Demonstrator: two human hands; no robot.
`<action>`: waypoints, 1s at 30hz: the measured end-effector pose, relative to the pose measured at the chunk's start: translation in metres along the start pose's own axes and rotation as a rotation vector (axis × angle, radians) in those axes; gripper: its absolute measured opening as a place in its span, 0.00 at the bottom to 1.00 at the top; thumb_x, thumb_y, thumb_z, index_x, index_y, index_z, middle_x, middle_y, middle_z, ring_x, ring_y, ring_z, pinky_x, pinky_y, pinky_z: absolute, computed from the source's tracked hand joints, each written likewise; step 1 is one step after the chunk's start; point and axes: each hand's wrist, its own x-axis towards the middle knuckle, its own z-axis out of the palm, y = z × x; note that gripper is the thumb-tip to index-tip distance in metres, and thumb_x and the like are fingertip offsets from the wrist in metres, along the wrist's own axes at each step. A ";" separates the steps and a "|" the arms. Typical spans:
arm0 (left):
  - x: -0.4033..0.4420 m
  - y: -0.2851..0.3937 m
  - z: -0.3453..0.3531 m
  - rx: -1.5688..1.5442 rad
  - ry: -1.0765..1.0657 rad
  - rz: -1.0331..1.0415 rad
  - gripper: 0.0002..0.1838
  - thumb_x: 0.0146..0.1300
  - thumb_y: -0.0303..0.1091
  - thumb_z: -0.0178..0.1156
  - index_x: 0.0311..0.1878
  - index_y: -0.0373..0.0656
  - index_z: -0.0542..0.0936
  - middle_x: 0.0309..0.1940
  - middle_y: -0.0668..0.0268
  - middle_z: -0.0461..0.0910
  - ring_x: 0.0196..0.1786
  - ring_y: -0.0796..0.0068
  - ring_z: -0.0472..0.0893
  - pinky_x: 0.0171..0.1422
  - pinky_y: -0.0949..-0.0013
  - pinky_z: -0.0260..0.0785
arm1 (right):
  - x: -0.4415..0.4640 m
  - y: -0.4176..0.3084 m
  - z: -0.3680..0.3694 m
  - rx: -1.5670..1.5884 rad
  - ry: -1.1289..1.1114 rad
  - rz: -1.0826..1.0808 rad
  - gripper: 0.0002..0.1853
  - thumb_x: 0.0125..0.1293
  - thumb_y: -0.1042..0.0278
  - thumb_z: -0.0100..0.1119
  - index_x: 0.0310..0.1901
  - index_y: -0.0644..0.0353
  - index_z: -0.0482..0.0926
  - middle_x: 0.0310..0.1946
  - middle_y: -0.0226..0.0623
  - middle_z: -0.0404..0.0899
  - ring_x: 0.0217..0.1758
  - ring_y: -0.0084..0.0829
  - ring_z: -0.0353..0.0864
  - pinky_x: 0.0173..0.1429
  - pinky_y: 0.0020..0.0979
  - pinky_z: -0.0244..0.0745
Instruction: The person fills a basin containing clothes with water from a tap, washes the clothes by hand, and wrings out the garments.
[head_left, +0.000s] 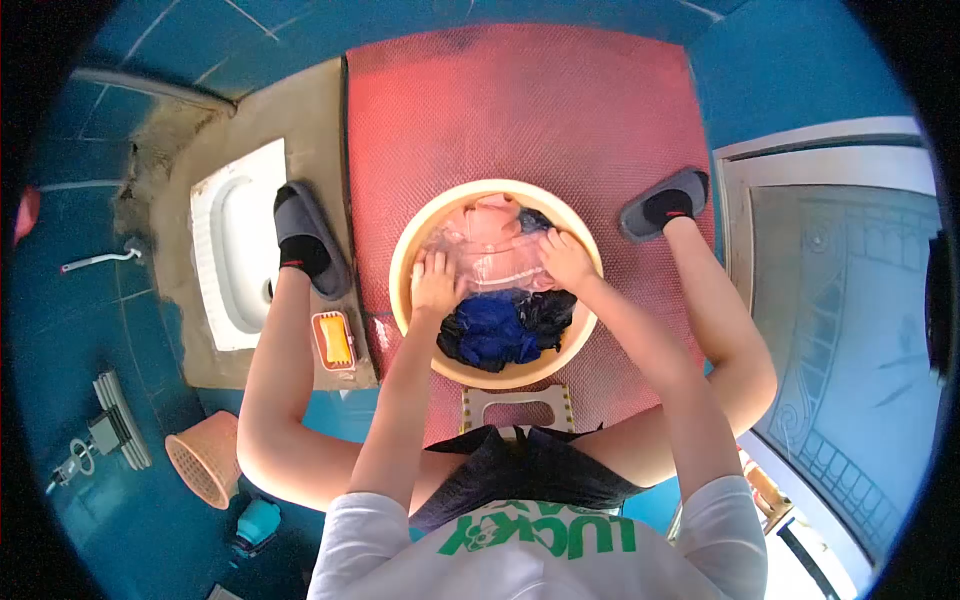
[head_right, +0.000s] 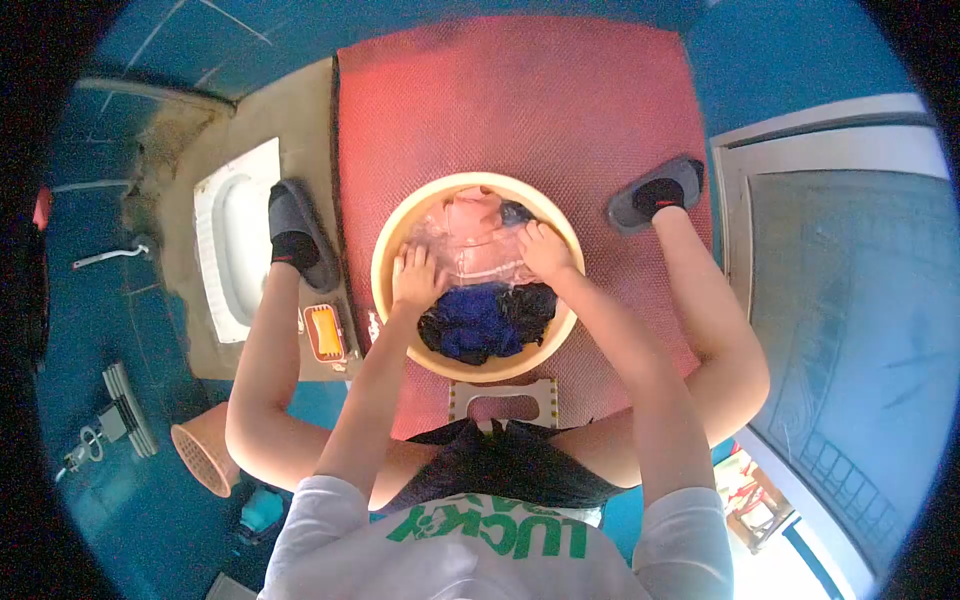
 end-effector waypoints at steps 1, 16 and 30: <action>-0.002 -0.006 0.007 0.069 -0.008 -0.003 0.25 0.58 0.48 0.50 0.53 0.42 0.70 0.50 0.60 0.68 0.57 0.59 0.64 0.61 0.57 0.54 | -0.005 -0.001 -0.002 -0.010 0.012 0.015 0.19 0.60 0.65 0.43 0.52 0.57 0.72 0.51 0.35 0.71 0.55 0.34 0.66 0.56 0.33 0.59; -0.054 -0.014 -0.037 -0.250 -0.034 -0.136 0.17 0.62 0.49 0.48 0.34 0.49 0.82 0.63 0.63 0.55 0.59 0.65 0.67 0.62 0.52 0.60 | -0.064 -0.023 -0.033 0.581 0.182 0.160 0.34 0.49 0.77 0.51 0.61 0.40 0.64 0.40 0.39 0.69 0.50 0.42 0.69 0.51 0.39 0.69; -0.058 0.002 -0.025 -0.356 -0.504 -0.229 0.34 0.46 0.23 0.57 0.62 0.46 0.63 0.64 0.50 0.52 0.55 0.49 0.71 0.59 0.58 0.66 | -0.071 -0.023 -0.048 0.757 0.120 0.358 0.17 0.56 0.59 0.49 0.26 0.64 0.80 0.25 0.51 0.78 0.35 0.46 0.78 0.42 0.40 0.72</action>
